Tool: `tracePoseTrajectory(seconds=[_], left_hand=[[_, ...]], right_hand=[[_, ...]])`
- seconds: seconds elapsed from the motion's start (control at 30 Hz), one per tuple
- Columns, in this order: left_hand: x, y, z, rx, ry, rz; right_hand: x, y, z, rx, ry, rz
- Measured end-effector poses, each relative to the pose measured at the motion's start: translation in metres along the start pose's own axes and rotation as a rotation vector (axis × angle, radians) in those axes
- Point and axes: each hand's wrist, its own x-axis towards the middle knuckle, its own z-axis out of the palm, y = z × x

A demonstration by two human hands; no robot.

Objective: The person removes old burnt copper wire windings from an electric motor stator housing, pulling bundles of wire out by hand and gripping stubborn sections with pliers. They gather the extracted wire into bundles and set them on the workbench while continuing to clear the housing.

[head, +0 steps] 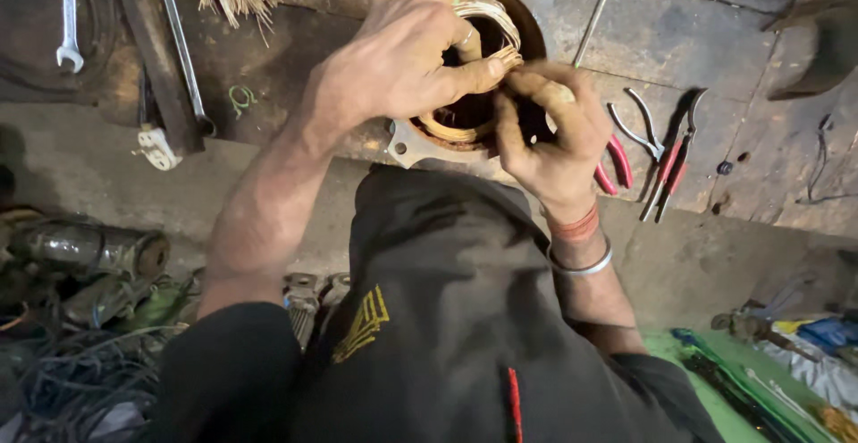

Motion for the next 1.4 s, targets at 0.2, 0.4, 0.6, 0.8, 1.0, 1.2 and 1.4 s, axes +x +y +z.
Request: tracePoseTrajectory(seconds=[0.2,0.4,0.6,0.8,1.0,1.2,1.4], left_hand=[[0.001,-0.007,0.004,0.043,0.094,0.137],[-0.005,-0.010,0.009,0.017,0.100,0.109],[-0.009,-0.023,-0.003,-0.012,-0.003,0.253],[-0.014,-0.020,0.001,-0.001,0.091,0.248],[-0.019,-0.017,0.007,0.014,0.173,0.269],[-0.018,-0.012,0.007,0.019,0.234,0.250],[-0.015,0.012,-0.004,0.005,0.203,0.146]], right_hand=[[0.000,-0.017,0.009,-0.181,0.038,-0.025],[-0.003,-0.025,0.006,-0.262,-0.029,-0.093],[-0.001,-0.025,0.010,-0.272,-0.003,-0.101],[0.003,-0.034,0.006,-0.267,-0.063,-0.042],[0.029,-0.026,-0.004,-0.249,-0.130,-0.068],[0.048,-0.013,0.011,-0.389,-0.292,-0.202],[0.055,-0.006,0.011,-0.211,-0.391,-0.285]])
